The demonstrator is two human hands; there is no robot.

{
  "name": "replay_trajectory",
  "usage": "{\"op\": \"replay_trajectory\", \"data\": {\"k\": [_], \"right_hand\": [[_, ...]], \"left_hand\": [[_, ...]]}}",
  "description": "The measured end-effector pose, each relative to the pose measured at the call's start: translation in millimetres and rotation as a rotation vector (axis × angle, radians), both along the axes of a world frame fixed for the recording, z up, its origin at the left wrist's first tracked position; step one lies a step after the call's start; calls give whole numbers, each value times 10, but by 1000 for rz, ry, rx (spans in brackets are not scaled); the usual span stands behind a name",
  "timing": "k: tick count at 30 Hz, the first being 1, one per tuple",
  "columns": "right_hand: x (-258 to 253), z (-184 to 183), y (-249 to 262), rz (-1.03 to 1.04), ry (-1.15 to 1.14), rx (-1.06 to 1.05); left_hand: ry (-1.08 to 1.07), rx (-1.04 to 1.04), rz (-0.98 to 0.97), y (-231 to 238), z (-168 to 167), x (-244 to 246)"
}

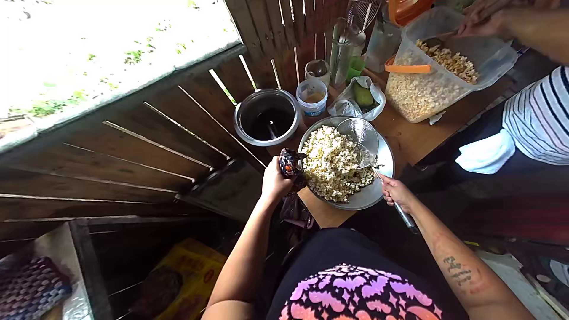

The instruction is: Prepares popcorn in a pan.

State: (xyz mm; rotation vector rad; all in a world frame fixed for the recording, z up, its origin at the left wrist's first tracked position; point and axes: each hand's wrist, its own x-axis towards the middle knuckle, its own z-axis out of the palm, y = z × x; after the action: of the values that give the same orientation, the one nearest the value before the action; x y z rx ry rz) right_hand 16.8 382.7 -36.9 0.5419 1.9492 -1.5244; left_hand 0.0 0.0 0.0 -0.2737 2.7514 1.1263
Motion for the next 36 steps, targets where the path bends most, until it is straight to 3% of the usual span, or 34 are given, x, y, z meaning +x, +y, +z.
{"op": "replay_trajectory", "data": {"k": [8, 11, 12, 14, 16, 21, 26, 30, 36], "right_hand": [[68, -82, -37, -21, -17, -113], [165, 554, -190, 33, -176, 102], [154, 587, -244, 15, -201, 118], [126, 111, -139, -53, -105, -92], [94, -106, -127, -119, -85, -219], [261, 42, -24, -102, -136, -225], [233, 19, -315, -141, -133, -274], [437, 92, -157, -78, -156, -269], [382, 41, -259, -182, -173, -368]], "left_hand": [[41, -4, 6, 68, 32, -10], [58, 13, -7, 68, 56, -4], [62, 17, -5, 72, 51, 0], [55, 24, 8, 83, 36, 7], [49, 23, 9, 91, 25, 1], [34, 30, 4, 53, 12, -14], [35, 19, 14, 51, -22, 23], [15, 35, 5, 49, 12, 15], [7, 42, 29, 25, -58, 53]]}}
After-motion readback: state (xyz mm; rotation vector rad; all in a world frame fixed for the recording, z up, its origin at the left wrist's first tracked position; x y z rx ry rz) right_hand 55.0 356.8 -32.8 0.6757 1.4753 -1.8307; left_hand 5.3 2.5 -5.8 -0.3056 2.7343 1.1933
